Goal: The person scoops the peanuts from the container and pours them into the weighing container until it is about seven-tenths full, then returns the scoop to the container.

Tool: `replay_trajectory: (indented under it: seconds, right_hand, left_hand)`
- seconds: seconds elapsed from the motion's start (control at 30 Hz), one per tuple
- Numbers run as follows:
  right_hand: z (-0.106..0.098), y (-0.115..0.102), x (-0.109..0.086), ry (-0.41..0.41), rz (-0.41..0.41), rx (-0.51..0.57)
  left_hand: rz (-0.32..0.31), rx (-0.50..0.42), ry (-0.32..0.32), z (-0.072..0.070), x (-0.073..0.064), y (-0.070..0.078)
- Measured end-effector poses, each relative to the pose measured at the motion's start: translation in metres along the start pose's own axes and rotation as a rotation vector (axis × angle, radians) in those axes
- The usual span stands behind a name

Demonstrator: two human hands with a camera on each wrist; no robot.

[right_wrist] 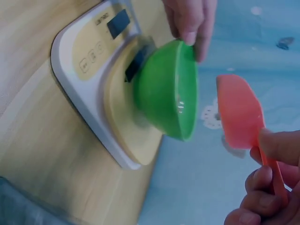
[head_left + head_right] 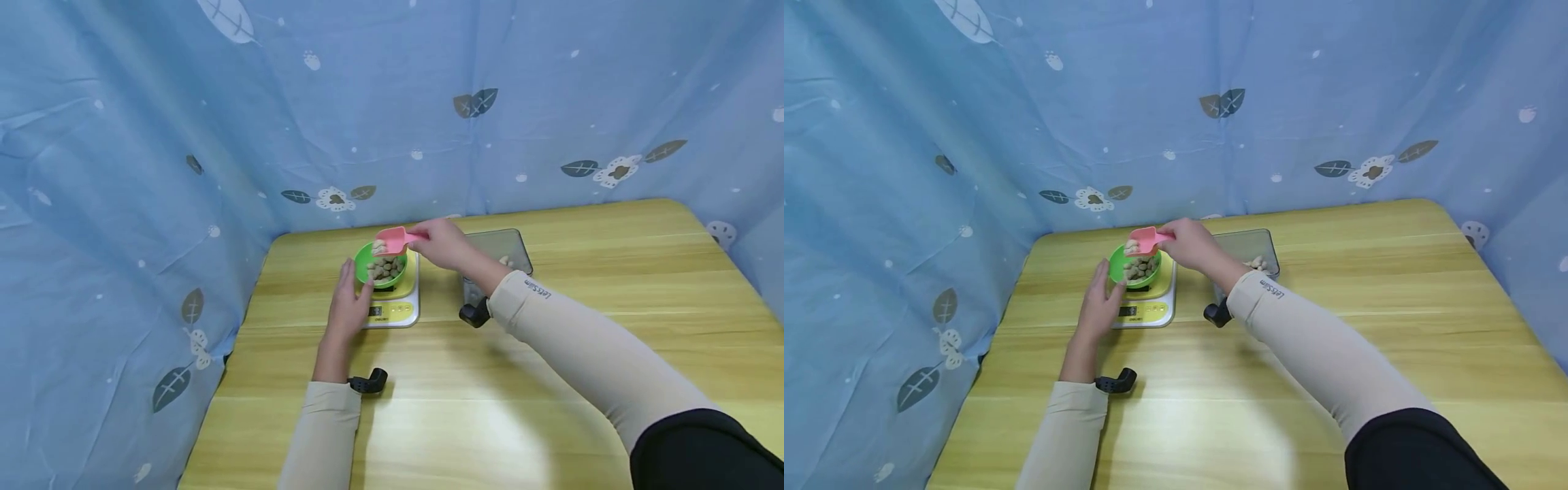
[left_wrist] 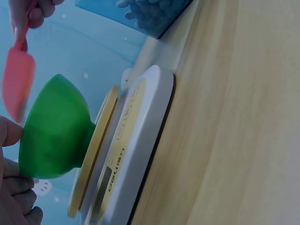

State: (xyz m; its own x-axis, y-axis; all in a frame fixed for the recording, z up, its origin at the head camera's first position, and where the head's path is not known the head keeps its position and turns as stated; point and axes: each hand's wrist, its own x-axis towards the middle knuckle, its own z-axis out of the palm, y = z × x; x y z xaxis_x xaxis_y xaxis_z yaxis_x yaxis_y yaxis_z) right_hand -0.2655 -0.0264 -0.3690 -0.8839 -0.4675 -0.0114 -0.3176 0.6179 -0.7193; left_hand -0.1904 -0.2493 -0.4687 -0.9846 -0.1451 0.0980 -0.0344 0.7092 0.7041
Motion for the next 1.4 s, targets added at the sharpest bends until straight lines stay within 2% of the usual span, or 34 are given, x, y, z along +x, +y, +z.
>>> replay_trajectory:
  seconds: [0.07, 0.13, 0.33, 0.47, 0.57, 0.67, 0.77, 0.9, 1.03, 1.2, 1.3, 1.4]
  right_hand:
    - [0.004, -0.001, 0.001, 0.008, 0.003, -0.066]
    - [0.007, -0.001, 0.000, 0.016, -0.028, -0.168]
    - [0.014, -0.001, -0.006, 0.111, -0.272, -0.522]
    - [0.011, 0.000, -0.011, 0.179, -0.345, -0.611]
    - [0.006, 0.001, -0.015, 0.192, -0.331, -0.591]
    - [-0.002, 0.003, -0.019, 0.184, -0.299, -0.523]
    - [-0.013, 0.006, -0.024, 0.165, -0.248, -0.415]
    - [-0.030, 0.012, -0.033, 0.137, -0.176, -0.252]
    - [-0.047, 0.020, -0.045, 0.106, -0.110, -0.135]
    - [-0.071, 0.038, -0.068, 0.092, -0.050, -0.048]
    - [-0.085, 0.053, -0.081, 0.115, -0.035, -0.010]
    - [-0.096, 0.069, -0.093, 0.137, -0.015, -0.009]
  left_hand:
    - [0.007, -0.009, -0.006, 0.003, -0.001, 0.002]
    - [0.017, -0.011, -0.012, 0.005, -0.001, 0.004]
    - [0.029, -0.015, -0.011, 0.009, -0.001, 0.006]
    - [0.022, -0.023, -0.007, 0.011, 0.000, 0.007]
    - [0.016, -0.022, -0.012, 0.012, 0.000, 0.008]
    - [0.005, -0.023, -0.014, 0.012, 0.000, 0.008]
    - [0.002, -0.022, -0.012, 0.012, 0.000, 0.009]
    - [0.033, -0.006, 0.002, 0.010, 0.001, 0.015]
    - [0.104, 0.016, 0.021, 0.011, 0.002, 0.029]
    - [0.225, 0.047, 0.023, 0.015, 0.003, 0.056]
    - [0.302, 0.056, -0.002, 0.022, 0.002, 0.073]
    - [0.371, 0.058, -0.065, 0.032, 0.000, 0.089]
